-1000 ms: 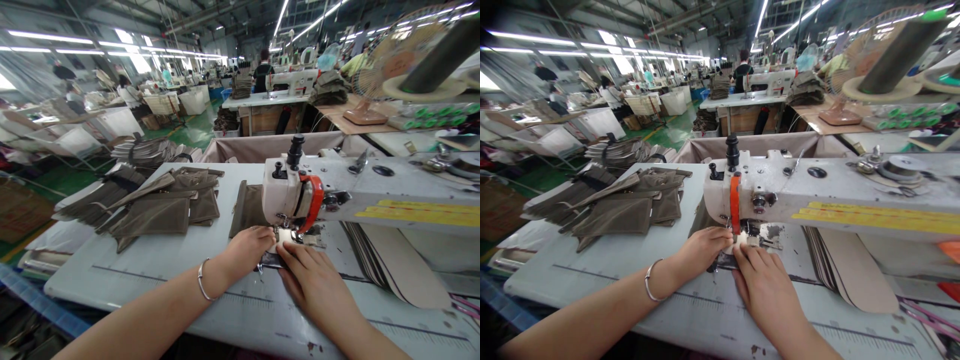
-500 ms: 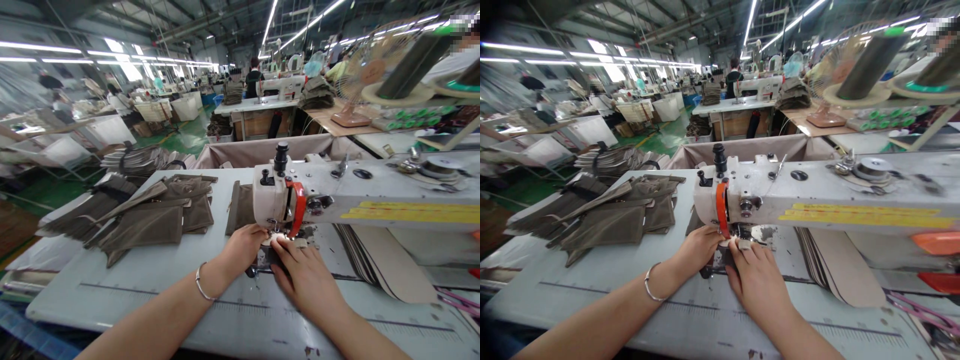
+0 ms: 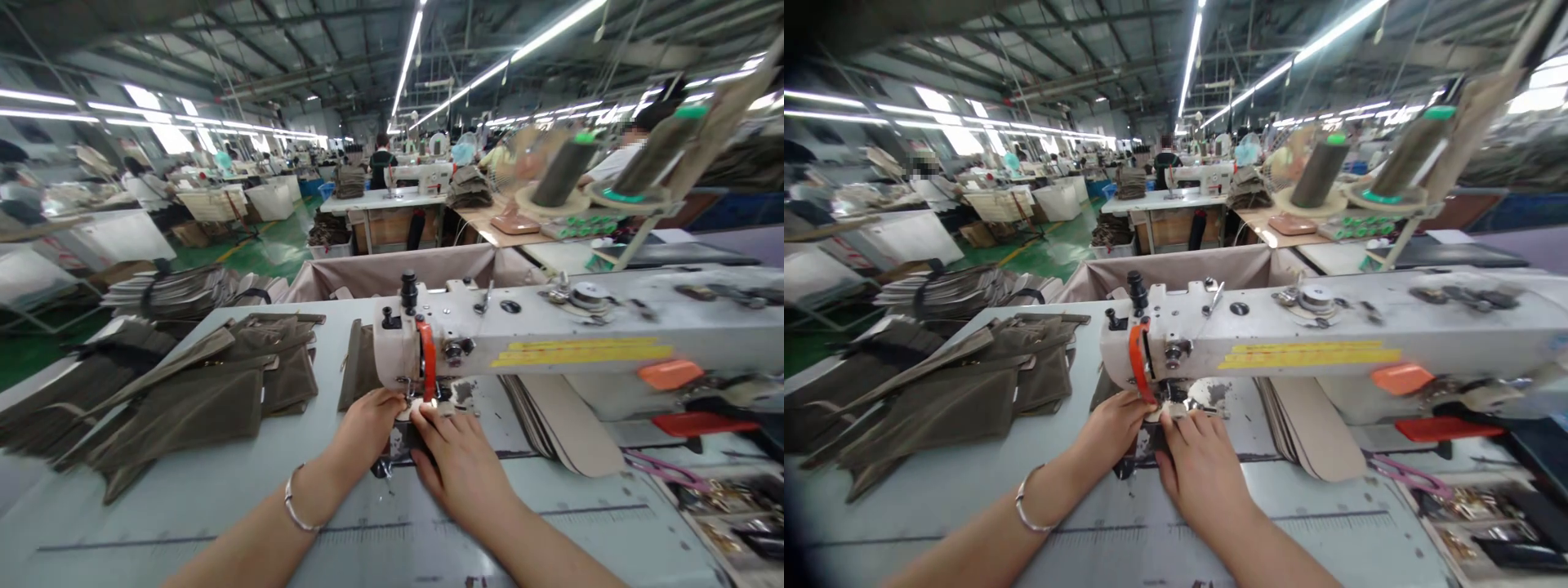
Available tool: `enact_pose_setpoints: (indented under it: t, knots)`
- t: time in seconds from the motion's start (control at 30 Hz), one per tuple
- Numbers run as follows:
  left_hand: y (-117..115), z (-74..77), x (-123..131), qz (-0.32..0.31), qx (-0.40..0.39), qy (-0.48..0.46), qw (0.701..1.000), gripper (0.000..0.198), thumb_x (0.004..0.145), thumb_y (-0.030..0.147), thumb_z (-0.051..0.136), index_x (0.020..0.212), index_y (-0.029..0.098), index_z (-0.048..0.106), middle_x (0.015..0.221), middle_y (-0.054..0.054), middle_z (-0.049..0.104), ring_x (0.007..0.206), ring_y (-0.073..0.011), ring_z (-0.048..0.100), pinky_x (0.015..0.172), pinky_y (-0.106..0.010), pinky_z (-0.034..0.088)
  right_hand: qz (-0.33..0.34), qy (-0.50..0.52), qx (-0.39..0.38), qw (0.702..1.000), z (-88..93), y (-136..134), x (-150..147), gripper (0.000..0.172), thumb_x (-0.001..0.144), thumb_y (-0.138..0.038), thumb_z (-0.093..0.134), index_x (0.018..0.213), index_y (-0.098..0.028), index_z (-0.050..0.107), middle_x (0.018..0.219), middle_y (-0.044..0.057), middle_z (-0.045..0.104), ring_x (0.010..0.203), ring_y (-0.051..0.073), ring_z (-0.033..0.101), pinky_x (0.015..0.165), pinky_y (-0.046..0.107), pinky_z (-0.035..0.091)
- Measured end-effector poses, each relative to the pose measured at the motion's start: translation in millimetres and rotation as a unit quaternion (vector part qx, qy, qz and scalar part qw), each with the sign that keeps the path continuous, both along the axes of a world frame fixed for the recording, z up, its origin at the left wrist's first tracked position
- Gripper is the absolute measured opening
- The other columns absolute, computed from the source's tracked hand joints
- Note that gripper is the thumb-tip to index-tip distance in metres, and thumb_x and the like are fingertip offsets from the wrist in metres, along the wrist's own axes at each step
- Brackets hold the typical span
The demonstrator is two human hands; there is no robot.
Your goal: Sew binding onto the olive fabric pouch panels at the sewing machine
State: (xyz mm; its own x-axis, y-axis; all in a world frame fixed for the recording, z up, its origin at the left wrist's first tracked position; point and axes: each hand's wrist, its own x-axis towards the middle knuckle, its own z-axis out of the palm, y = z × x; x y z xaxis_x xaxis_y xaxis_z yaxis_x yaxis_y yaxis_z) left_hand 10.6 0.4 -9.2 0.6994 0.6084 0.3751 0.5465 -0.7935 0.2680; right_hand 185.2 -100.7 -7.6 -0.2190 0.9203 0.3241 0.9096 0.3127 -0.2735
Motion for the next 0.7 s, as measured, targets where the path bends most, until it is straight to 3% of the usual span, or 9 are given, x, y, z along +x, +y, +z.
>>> enact_pose_setpoints:
  t: [0.27,0.37,0.47,0.57,0.7]
  knots:
    - [-2.1,-5.2,-4.0,-0.027,-0.021,-0.039,0.999,0.029,0.087,0.003,0.047,0.1,0.018,0.068,0.107,-0.005,0.07,0.102,-0.0186,0.065,0.093,-0.034,0.055,-0.011,0.014,0.027,0.999,5.3,-3.5,-6.3,0.042,0.09,-0.032,0.058,0.131,-0.025,0.054,0.121,0.005,0.062,0.108,0.024,0.054,0.095,0.04,0.042]
    - [-0.6,-7.7,-5.4,-0.026,-0.05,-0.055,0.997,0.032,0.088,0.004,0.045,0.104,0.018,0.069,0.112,-0.005,0.069,0.107,-0.0185,0.064,0.097,-0.035,0.052,0.002,0.022,0.02,1.0,14.6,-12.2,1.1,0.029,0.088,-0.029,0.06,0.117,-0.027,0.062,0.115,0.001,0.065,0.104,0.02,0.057,0.093,0.034,0.043]
    - [7.2,-4.9,-8.5,-0.01,-0.101,-0.065,0.993,0.029,0.091,0.01,0.048,0.103,0.022,0.071,0.11,-0.004,0.069,0.103,-0.0178,0.065,0.095,-0.033,0.053,-0.017,0.028,0.011,0.999,24.0,-27.8,34.4,0.019,0.093,-0.024,0.051,0.104,-0.028,0.066,0.098,-0.001,0.068,0.091,0.016,0.06,0.087,0.032,0.045]
    - [18.7,4.9,-12.0,0.03,-0.122,-0.067,0.99,0.019,0.085,0.019,0.063,0.101,0.024,0.072,0.11,-0.004,0.067,0.105,-0.0218,0.063,0.095,-0.036,0.051,-0.15,0.0,0.064,0.987,22.2,-45.2,90.7,0.027,0.096,-0.037,0.045,0.11,-0.024,0.064,0.112,0.007,0.063,0.105,0.023,0.057,0.095,0.04,0.042]
    - [34.4,19.1,-7.2,0.065,-0.117,-0.026,0.991,0.012,0.082,0.016,0.066,0.092,0.021,0.072,0.097,-0.006,0.067,0.099,-0.025,0.063,0.09,-0.038,0.051,-0.268,-0.084,0.079,0.957,-2.3,-54.3,153.0,0.062,0.086,-0.061,0.049,0.129,-0.017,0.054,0.122,0.016,0.057,0.108,0.035,0.055,0.095,0.052,0.042]
